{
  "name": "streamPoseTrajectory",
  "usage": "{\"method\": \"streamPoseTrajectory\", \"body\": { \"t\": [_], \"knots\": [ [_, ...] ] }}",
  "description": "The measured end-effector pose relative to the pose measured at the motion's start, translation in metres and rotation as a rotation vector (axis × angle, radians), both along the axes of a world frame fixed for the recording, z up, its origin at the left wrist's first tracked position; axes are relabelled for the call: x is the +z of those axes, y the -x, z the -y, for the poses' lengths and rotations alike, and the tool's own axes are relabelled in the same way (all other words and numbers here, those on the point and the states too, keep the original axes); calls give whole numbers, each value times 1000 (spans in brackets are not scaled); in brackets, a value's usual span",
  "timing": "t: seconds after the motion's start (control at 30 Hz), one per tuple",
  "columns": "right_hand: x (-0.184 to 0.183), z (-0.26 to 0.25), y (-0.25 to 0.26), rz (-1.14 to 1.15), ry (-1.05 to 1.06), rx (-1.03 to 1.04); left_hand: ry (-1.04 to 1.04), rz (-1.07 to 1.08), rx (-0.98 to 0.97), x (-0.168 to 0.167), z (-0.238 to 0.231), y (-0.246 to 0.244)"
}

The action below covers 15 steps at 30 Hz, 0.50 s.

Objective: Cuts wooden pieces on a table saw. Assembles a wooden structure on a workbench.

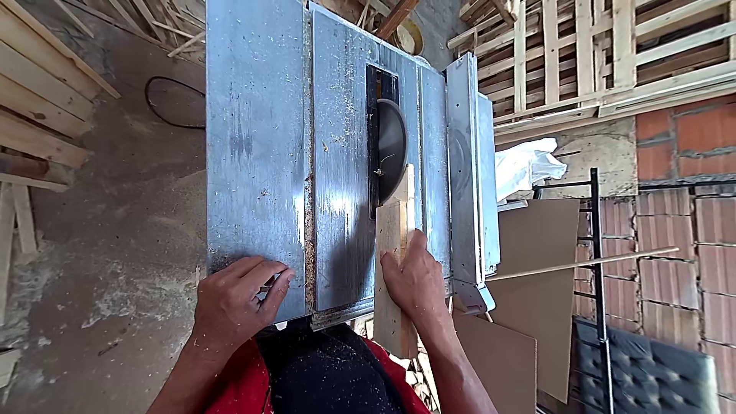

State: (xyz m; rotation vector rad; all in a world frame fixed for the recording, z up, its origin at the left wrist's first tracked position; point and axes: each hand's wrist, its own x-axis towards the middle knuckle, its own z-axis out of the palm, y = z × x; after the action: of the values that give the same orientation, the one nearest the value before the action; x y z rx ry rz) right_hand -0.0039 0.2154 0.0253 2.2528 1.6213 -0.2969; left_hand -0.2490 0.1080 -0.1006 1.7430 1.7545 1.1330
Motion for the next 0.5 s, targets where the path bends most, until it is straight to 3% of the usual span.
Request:
{"method": "streamPoseTrajectory", "body": {
  "t": [0.13, 0.23, 0.3, 0.4, 0.5],
  "knots": [
    [-3, -5, -5, -7, -3, 10, -10, 1, -3, -1, -1, 0],
    [-4, -4, -25, -163, -47, -41, -17, 9, -9, -3, 1, 2],
    [-7, 12, -49, -452, -141, -116, -30, 35, -12, -5, 2, 5],
    [-27, 38, -91, -1103, -291, -176, -52, 77, -11, -6, 2, 8],
    [-42, 43, -104, -1450, -360, -142, -36, 135, -43, 0, -1, 4]
  ]
}}
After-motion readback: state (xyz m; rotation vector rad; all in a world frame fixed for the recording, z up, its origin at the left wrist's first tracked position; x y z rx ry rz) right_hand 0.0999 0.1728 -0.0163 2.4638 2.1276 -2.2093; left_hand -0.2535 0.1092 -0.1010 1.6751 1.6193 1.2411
